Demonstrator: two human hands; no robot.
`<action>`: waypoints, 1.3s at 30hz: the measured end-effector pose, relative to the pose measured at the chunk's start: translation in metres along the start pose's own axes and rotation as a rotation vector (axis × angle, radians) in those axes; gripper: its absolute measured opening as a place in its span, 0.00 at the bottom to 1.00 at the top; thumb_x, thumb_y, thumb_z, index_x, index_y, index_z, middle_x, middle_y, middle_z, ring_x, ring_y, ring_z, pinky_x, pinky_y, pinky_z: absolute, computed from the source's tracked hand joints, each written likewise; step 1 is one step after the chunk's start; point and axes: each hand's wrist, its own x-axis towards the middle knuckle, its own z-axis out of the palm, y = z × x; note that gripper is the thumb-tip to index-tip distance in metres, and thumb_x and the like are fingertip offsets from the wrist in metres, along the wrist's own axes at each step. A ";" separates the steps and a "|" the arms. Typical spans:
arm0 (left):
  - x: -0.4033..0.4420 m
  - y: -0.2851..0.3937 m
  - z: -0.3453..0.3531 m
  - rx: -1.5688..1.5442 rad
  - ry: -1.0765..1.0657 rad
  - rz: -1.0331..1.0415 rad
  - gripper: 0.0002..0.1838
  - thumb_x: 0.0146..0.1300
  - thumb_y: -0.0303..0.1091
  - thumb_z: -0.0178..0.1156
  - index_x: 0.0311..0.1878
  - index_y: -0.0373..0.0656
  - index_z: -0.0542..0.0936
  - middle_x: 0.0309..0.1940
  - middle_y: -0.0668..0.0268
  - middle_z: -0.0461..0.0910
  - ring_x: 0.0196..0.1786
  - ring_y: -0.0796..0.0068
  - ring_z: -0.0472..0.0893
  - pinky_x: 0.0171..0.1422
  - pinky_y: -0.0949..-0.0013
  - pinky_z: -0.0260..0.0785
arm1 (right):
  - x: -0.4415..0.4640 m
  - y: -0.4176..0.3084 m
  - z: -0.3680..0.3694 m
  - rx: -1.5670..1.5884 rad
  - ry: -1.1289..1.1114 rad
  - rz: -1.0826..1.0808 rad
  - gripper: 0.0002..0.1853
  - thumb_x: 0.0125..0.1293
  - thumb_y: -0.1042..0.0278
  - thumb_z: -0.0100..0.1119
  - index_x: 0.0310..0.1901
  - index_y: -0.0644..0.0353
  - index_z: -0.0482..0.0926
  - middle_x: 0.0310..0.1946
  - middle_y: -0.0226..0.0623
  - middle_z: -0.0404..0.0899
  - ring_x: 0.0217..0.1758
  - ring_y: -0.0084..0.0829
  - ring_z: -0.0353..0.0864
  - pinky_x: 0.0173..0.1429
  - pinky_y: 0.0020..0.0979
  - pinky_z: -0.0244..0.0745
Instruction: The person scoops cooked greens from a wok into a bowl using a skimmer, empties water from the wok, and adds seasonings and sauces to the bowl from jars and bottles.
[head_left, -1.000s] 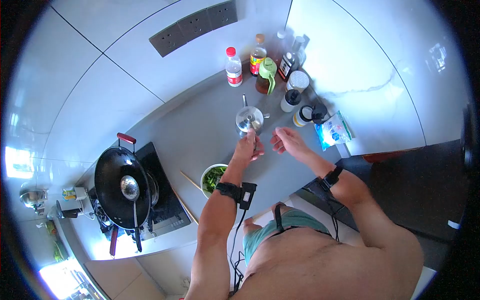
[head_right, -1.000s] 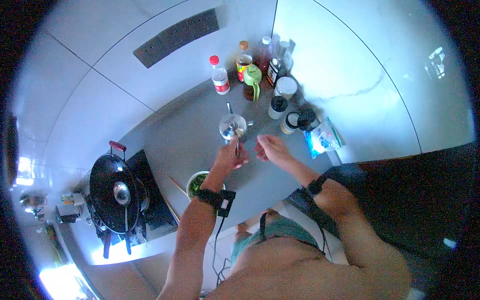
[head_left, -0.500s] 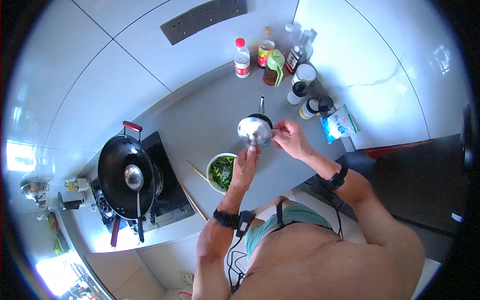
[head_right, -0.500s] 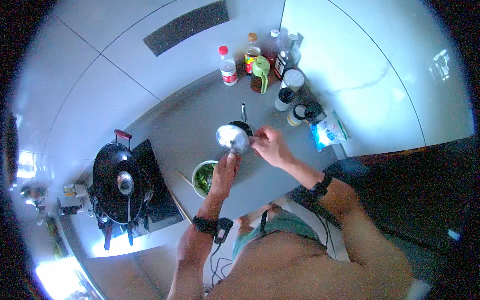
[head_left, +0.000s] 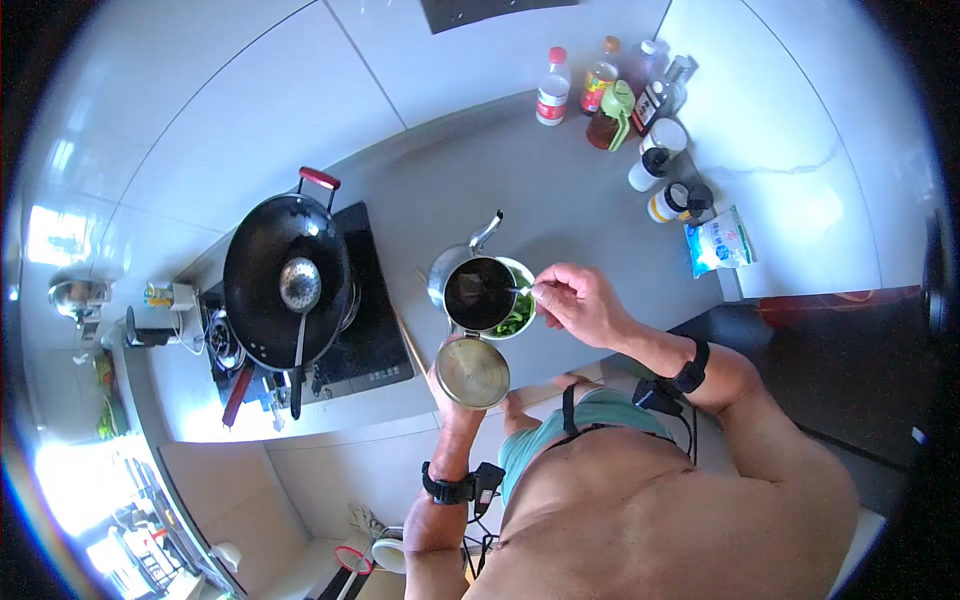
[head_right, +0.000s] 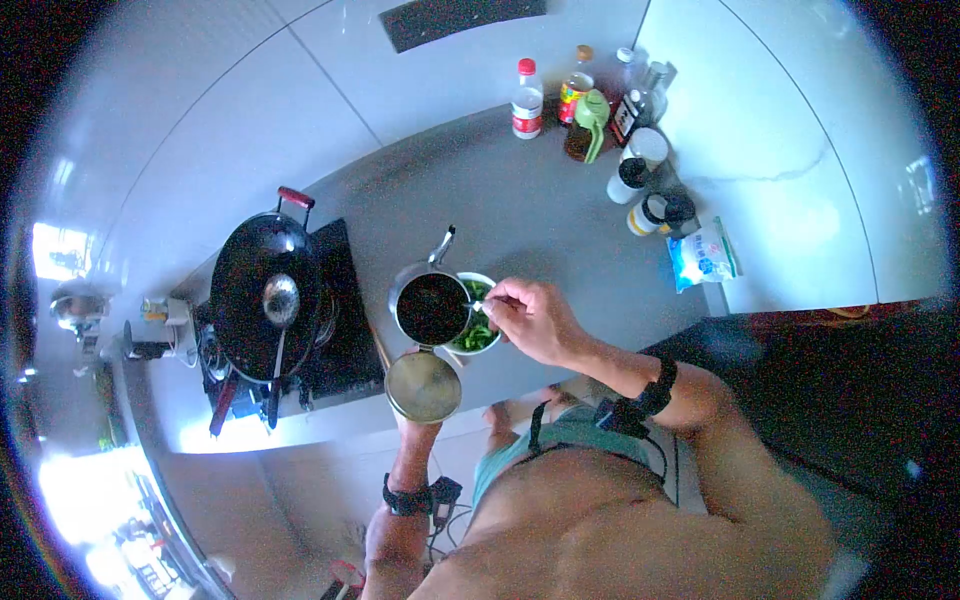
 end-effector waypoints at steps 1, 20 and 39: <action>-0.002 0.009 -0.006 -0.022 0.025 -0.076 0.34 0.43 0.38 0.79 0.55 0.39 0.78 0.46 0.62 0.84 0.55 0.63 0.82 0.62 0.58 0.72 | -0.002 0.000 0.008 0.054 -0.021 0.080 0.11 0.75 0.66 0.55 0.41 0.66 0.81 0.26 0.32 0.83 0.24 0.21 0.81 0.27 0.25 0.77; -0.028 -0.026 -0.036 0.272 0.328 0.095 0.12 0.46 0.25 0.71 0.38 0.38 0.84 0.32 0.56 0.86 0.37 0.56 0.87 0.43 0.61 0.78 | -0.023 0.021 0.032 0.568 -0.156 0.327 0.08 0.76 0.65 0.56 0.46 0.59 0.78 0.32 0.34 0.82 0.29 0.26 0.83 0.33 0.30 0.83; -0.052 -0.069 -0.057 0.252 0.454 -0.034 0.13 0.57 0.28 0.69 0.44 0.36 0.81 0.41 0.56 0.84 0.46 0.58 0.83 0.51 0.59 0.74 | -0.022 0.077 -0.007 -0.619 0.024 -0.587 0.05 0.68 0.77 0.56 0.42 0.65 0.81 0.33 0.44 0.85 0.33 0.41 0.86 0.38 0.37 0.81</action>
